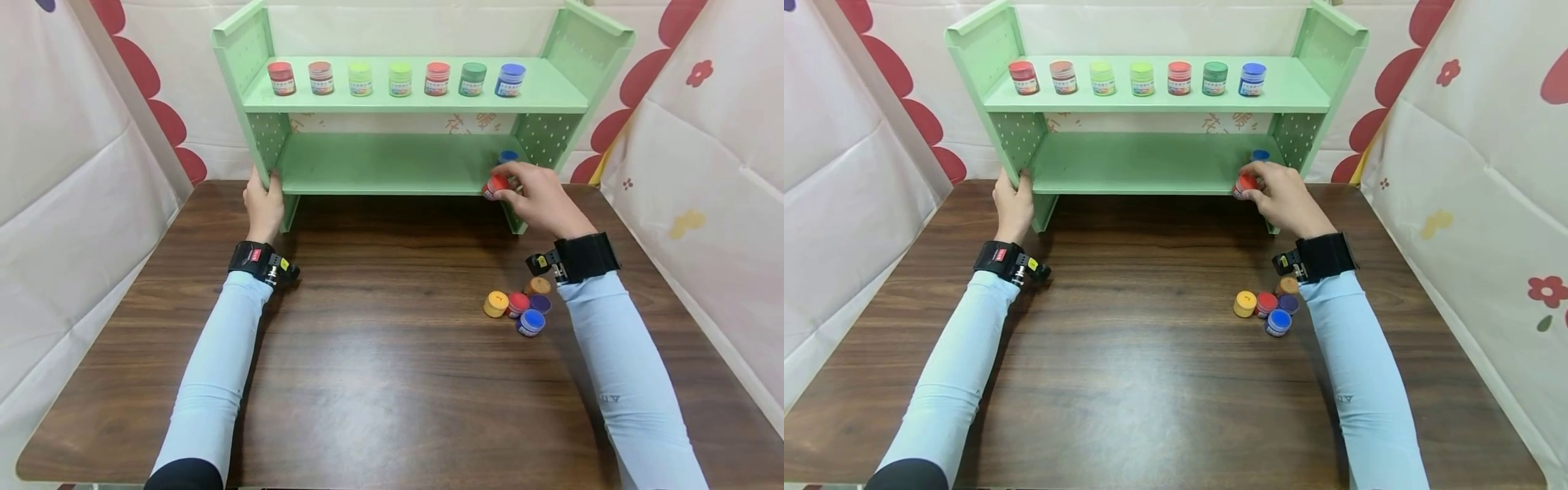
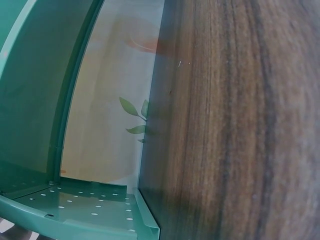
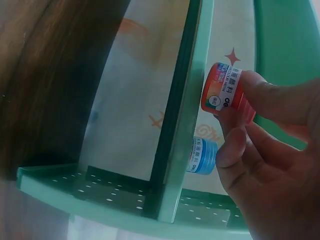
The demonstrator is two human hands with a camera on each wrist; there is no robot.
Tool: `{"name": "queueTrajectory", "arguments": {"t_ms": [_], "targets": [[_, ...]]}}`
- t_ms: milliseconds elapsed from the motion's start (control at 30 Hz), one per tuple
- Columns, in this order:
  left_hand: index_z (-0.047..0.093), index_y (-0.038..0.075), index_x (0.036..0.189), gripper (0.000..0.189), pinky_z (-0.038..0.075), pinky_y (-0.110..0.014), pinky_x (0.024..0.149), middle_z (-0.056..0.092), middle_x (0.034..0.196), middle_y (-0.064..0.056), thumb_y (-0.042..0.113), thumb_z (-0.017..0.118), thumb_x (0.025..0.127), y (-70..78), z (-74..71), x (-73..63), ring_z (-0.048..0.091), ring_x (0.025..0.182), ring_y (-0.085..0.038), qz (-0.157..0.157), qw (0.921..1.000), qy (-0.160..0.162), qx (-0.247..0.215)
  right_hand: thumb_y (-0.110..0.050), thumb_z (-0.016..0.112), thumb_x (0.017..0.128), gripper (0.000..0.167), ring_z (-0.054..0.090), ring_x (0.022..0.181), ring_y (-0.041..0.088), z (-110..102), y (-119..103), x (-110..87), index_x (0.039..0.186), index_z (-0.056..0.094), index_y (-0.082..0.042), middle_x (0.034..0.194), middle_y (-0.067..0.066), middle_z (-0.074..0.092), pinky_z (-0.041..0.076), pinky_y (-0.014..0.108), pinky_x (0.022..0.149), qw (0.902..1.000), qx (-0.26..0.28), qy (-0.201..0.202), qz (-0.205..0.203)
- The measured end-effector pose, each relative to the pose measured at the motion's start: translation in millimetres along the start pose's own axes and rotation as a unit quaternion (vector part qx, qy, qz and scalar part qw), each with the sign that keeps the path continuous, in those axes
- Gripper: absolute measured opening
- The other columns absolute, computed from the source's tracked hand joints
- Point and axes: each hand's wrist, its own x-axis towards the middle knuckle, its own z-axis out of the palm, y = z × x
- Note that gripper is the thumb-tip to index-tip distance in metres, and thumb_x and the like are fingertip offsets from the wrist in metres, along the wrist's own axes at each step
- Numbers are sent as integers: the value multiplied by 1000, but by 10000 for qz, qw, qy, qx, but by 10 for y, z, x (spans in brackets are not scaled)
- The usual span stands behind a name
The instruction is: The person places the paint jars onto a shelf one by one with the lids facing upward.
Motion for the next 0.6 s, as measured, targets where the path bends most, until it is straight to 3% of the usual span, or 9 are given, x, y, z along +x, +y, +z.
{"name": "queueTrajectory", "arguments": {"t_ms": [267,433,600], "targets": [[60,15,137,36,45,-48,101,69,125,-15,30,49,107,21,-3,-7,56,101,-23,-29,10000,-67,11,-13,59,104,36,65,106,36,-56,17,333,138,61,0,121,24,69,49,50,89,9987,-231,-457,77],[59,16,139,37,46,-48,103,69,127,-14,31,50,106,10,-8,-15,58,103,-24,-99,9999,-77,-5,-12,54,104,37,63,117,41,-98,34,546,137,61,2,128,26,67,47,57,101,9952,-440,-874,67],[60,15,138,37,46,-49,104,69,124,-15,30,50,106,9,-4,-12,58,104,-25,-75,9999,-59,-47,-16,58,101,36,63,116,39,-153,24,719,132,66,1,128,24,69,46,55,103,9914,-495,-1201,158]]}}
